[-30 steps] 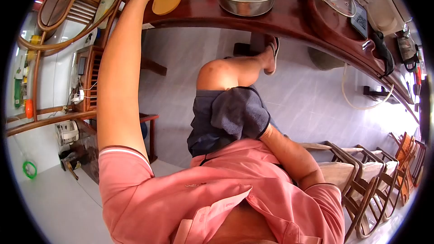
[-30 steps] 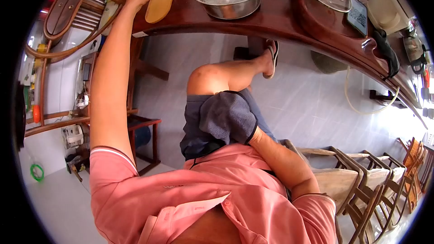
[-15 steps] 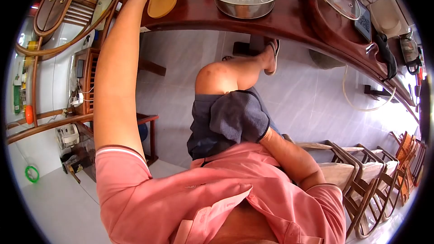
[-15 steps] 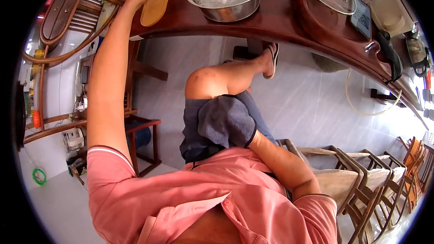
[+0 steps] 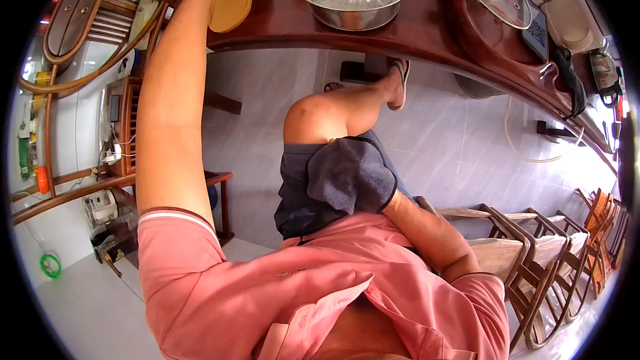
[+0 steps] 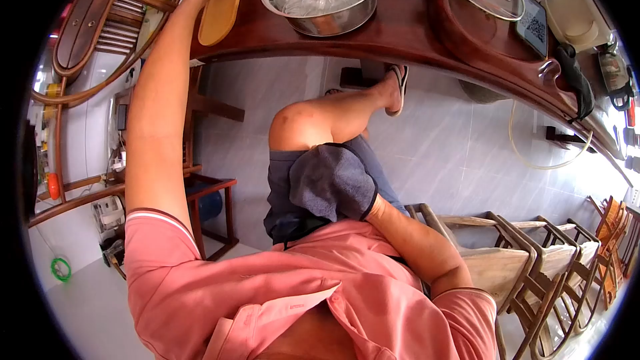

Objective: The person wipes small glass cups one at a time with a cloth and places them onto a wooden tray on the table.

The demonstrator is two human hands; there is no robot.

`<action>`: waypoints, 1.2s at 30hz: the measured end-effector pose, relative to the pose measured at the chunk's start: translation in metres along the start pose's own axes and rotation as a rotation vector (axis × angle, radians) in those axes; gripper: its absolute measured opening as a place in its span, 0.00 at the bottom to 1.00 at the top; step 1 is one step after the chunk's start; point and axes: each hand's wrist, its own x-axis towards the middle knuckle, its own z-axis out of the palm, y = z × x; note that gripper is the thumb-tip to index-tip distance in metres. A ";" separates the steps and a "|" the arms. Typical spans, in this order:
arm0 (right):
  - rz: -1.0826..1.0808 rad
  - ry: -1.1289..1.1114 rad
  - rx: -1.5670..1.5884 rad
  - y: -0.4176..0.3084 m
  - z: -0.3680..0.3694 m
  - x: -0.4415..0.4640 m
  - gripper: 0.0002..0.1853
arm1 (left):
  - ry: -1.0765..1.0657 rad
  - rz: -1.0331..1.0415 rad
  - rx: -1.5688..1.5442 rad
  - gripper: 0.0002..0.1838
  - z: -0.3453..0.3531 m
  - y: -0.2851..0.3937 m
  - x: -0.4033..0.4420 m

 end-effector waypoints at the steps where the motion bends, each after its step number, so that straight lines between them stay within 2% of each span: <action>1: 0.005 -0.021 -0.051 0.002 0.001 -0.001 0.22 | -0.042 -0.027 0.000 0.15 -0.005 0.008 -0.006; 2: 0.008 0.013 -0.007 0.005 0.004 0.001 0.22 | -0.080 -0.054 0.000 0.15 -0.009 0.013 -0.009; 4: 0.013 0.139 0.179 0.015 0.018 0.004 0.22 | 0.016 0.131 0.165 0.32 0.006 -0.027 0.008; 5: -0.022 0.175 0.130 0.014 0.019 0.004 0.22 | 0.061 0.225 0.247 0.42 0.011 -0.043 0.016; 6: -0.055 0.212 0.079 0.007 0.017 0.005 0.23 | -0.026 0.222 0.150 0.43 0.007 -0.044 0.019; 8: -0.136 0.148 -0.303 -0.005 0.005 0.000 0.22 | -0.199 0.208 -0.044 0.44 0.001 -0.048 0.021; 10: -0.110 0.057 -0.465 -0.020 -0.004 -0.002 0.22 | -0.087 0.111 -0.146 0.43 -0.001 -0.058 0.023; 14: -0.087 0.035 -0.337 -0.007 0.004 -0.002 0.22 | 0.015 -0.017 -0.198 0.35 -0.029 -0.047 0.019; 16: -0.129 0.064 -0.344 -0.007 0.006 -0.001 0.21 | 0.026 0.024 -0.311 0.29 -0.036 -0.039 0.012; 20: -0.178 0.076 -0.668 -0.030 -0.003 -0.003 0.18 | 0.053 0.107 -0.545 0.17 -0.039 -0.006 -0.010; 21: -0.183 0.063 -0.712 -0.031 -0.002 -0.002 0.17 | 0.090 0.243 -0.438 0.14 -0.042 0.021 -0.030; 23: -0.202 0.051 -0.658 -0.011 0.005 0.005 0.16 | 0.234 0.366 -0.391 0.11 -0.045 0.086 -0.071; 25: -0.258 0.130 -0.635 -0.013 0.002 0.001 0.16 | 0.020 0.411 -0.362 0.09 -0.038 0.107 -0.087; 26: -0.252 0.176 -0.487 -0.010 0.006 -0.003 0.15 | -0.126 0.552 -0.277 0.15 -0.028 0.098 -0.081; 27: -0.254 0.223 -0.336 -0.008 0.010 -0.006 0.15 | -0.225 0.470 -0.136 0.17 -0.039 0.120 -0.095; 28: -0.217 0.254 -0.050 -0.003 0.016 -0.005 0.15 | -0.219 0.527 -0.095 0.17 -0.037 0.122 -0.097; 30: -0.167 0.182 -0.026 0.000 0.011 -0.007 0.15 | -0.163 0.655 -0.009 0.16 -0.034 0.124 -0.096; 31: -0.150 0.081 -0.282 -0.029 -0.007 -0.010 0.15 | -0.119 0.723 0.035 0.15 -0.034 0.123 -0.094; 32: -0.144 0.052 -0.379 -0.028 -0.008 -0.010 0.15 | -0.074 0.792 0.079 0.15 -0.033 0.122 -0.092; 33: -0.141 0.022 -0.476 -0.027 -0.009 -0.009 0.15 | -0.150 0.800 0.076 0.14 -0.032 0.121 -0.090; 35: -0.152 0.072 -0.363 0.007 0.010 -0.002 0.15 | -0.301 0.806 0.074 0.13 -0.031 0.118 -0.088; 36: -0.152 0.082 -0.312 0.005 0.010 0.000 0.14 | -0.398 0.736 0.102 0.13 -0.033 0.123 -0.087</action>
